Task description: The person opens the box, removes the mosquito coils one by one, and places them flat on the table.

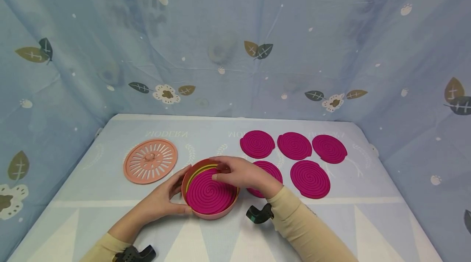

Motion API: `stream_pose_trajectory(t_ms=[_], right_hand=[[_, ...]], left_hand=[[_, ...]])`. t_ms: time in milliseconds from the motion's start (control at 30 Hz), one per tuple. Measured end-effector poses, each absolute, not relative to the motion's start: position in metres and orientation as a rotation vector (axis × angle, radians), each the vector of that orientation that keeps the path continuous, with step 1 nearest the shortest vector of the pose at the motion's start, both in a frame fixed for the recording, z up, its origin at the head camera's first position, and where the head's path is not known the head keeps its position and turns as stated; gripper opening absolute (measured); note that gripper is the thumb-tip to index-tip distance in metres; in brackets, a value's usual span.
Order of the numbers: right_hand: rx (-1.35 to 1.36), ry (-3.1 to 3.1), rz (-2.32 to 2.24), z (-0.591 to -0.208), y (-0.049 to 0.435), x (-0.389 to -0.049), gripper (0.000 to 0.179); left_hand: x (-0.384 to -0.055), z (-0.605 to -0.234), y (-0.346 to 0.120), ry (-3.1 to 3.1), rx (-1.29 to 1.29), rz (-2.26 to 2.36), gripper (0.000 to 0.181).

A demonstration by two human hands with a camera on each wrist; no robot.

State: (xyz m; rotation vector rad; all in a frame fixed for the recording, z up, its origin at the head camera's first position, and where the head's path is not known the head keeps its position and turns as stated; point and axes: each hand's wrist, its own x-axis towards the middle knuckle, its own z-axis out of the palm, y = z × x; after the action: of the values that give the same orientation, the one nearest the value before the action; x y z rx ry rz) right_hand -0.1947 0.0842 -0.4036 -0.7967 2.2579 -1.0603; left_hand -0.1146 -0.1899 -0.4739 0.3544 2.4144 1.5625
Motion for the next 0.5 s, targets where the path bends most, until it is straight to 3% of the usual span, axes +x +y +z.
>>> stream_pose_trajectory(t_ms=[500], right_hand=[[-0.828,2.23,-1.067,-0.4035,0.0829,-0.1931,0.055]], left_hand=[[-0.1141,-0.4719,-0.19,2.412,0.353,1.556,0.12]])
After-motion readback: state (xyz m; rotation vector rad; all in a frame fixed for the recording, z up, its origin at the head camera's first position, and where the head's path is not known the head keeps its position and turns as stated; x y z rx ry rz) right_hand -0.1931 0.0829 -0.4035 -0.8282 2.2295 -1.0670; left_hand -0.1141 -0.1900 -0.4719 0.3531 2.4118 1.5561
